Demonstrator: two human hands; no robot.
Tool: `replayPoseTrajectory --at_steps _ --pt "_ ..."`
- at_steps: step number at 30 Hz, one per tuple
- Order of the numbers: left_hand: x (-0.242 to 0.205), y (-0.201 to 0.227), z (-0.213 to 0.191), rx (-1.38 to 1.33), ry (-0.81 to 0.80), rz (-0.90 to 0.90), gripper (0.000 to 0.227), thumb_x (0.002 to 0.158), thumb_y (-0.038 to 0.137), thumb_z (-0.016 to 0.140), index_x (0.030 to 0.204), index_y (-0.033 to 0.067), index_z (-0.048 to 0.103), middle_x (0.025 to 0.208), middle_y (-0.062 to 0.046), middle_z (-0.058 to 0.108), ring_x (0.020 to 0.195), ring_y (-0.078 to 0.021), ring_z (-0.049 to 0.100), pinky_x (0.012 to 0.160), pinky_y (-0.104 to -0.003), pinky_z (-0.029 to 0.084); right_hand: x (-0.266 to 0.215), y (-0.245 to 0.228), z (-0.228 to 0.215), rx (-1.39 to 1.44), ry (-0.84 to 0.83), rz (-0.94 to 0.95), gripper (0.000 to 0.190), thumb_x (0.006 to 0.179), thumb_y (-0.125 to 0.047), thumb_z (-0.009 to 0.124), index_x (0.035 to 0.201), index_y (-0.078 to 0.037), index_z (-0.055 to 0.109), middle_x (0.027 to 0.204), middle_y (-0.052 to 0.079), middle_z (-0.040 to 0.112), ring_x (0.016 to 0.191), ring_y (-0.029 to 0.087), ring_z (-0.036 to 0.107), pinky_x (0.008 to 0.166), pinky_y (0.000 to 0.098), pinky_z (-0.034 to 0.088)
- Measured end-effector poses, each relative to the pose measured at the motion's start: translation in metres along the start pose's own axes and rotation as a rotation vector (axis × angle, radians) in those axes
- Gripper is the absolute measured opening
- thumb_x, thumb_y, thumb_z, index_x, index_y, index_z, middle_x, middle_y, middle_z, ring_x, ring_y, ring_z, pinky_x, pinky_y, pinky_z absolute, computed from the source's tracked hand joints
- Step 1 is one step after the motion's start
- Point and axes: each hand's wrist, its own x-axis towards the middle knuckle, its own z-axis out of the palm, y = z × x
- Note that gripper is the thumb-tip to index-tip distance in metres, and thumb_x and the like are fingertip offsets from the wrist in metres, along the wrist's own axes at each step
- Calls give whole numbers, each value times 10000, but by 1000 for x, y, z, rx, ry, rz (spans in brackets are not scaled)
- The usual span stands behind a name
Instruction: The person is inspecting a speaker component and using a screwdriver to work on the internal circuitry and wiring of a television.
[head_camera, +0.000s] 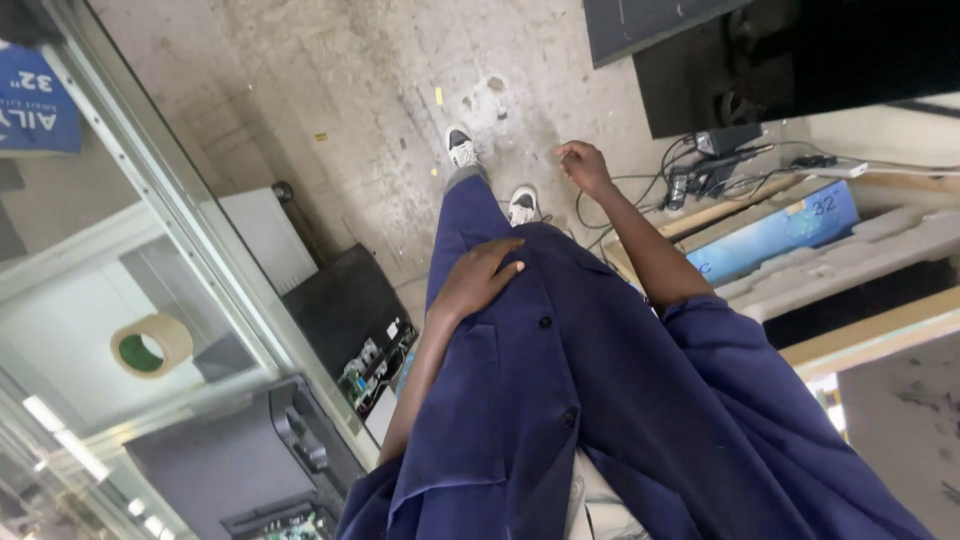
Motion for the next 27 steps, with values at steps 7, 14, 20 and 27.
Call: replayPoseTrajectory --at_steps 7,14,20,27 --pt "100 -34 -90 51 -8 8 362 979 206 565 1300 39 585 1159 -234 658 1146 -406 610 974 -498 470 51 -4 -2 -221 -33 154 294 932 -180 538 1174 -69 662 977 182 658 917 319 648 795 428 508" --pt "167 -16 -180 140 22 -6 382 992 259 548 1326 75 579 1193 -234 645 1165 -411 591 985 -481 466 114 6 -90 -351 69 294 300 917 -214 562 1200 -185 658 1112 180 682 1047 376 653 899 490 492" --pt "186 -14 -197 34 114 -251 372 1011 227 516 1328 44 580 1198 -215 653 1141 -368 619 941 -445 495 238 -5 -223 -540 215 351 355 961 -310 497 1259 -167 625 1164 143 680 1121 350 629 927 510 494" --pt "172 -22 -102 -160 396 -684 376 972 385 474 1257 172 598 1186 -58 698 1120 -277 662 802 -419 498 373 -89 -379 -530 484 146 469 933 -207 716 1319 -47 502 1272 128 578 1179 323 566 980 439 448"
